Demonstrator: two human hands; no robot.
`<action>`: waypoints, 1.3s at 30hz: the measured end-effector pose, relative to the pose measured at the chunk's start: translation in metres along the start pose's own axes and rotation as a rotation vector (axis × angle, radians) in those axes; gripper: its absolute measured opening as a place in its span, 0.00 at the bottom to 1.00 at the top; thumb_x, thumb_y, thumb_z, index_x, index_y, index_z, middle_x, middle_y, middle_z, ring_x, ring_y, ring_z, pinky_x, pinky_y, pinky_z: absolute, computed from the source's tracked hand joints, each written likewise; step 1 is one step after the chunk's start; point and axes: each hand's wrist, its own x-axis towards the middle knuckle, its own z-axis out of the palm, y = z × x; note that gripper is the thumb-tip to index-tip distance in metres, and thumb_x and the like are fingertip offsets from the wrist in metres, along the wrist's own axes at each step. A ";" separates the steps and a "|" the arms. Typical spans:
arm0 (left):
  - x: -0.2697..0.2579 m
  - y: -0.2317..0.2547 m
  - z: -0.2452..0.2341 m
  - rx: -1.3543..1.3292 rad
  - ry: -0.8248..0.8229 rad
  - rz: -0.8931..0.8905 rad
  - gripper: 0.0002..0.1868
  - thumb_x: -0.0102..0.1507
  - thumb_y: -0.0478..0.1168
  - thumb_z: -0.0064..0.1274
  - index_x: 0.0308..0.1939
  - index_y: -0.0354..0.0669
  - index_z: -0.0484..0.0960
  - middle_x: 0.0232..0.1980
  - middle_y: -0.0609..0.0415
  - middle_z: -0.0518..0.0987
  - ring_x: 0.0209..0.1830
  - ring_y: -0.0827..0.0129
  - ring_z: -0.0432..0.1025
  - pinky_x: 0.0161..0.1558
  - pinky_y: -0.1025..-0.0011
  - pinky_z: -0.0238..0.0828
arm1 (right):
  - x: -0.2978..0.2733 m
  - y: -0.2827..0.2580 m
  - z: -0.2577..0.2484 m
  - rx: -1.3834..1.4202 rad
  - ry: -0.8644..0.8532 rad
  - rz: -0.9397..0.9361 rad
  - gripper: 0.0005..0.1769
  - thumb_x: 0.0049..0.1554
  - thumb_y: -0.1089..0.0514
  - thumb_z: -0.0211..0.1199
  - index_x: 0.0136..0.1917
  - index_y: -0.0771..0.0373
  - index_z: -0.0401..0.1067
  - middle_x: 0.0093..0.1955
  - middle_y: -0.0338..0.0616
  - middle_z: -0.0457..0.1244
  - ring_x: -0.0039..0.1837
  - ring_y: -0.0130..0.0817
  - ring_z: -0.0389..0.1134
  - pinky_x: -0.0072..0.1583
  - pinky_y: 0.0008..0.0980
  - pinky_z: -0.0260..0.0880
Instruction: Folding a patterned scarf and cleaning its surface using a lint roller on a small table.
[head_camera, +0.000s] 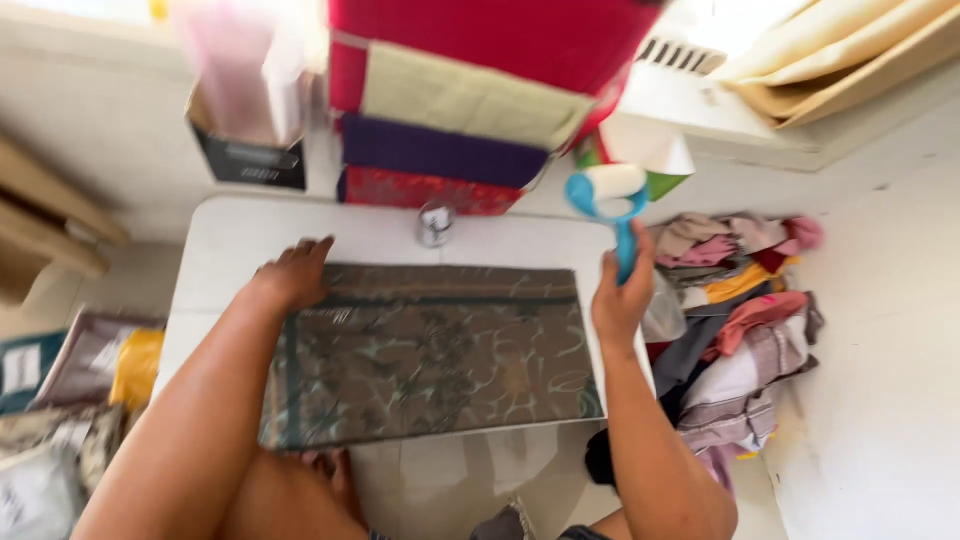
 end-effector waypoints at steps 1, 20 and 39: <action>-0.005 0.006 -0.006 0.022 -0.042 -0.028 0.46 0.62 0.46 0.59 0.81 0.53 0.55 0.77 0.40 0.64 0.76 0.42 0.61 0.64 0.36 0.66 | 0.030 -0.004 -0.015 -0.018 0.051 0.051 0.26 0.65 0.60 0.54 0.77 0.60 0.62 0.71 0.61 0.60 0.72 0.58 0.61 0.72 0.54 0.60; -0.003 -0.003 0.015 0.205 -0.116 -0.007 0.43 0.63 0.37 0.49 0.82 0.56 0.53 0.82 0.47 0.57 0.81 0.54 0.55 0.68 0.44 0.66 | 0.081 0.019 0.015 -0.708 0.030 -0.843 0.26 0.66 0.36 0.55 0.68 0.52 0.74 0.57 0.47 0.62 0.55 0.44 0.65 0.60 0.48 0.56; -0.037 -0.011 -0.019 0.099 -0.145 0.044 0.24 0.57 0.47 0.67 0.58 0.57 0.84 0.56 0.49 0.85 0.61 0.51 0.76 0.60 0.51 0.73 | 0.013 0.127 0.011 -0.658 -1.323 -0.083 0.20 0.54 0.41 0.67 0.58 0.48 0.78 0.58 0.40 0.72 0.65 0.46 0.71 0.69 0.51 0.60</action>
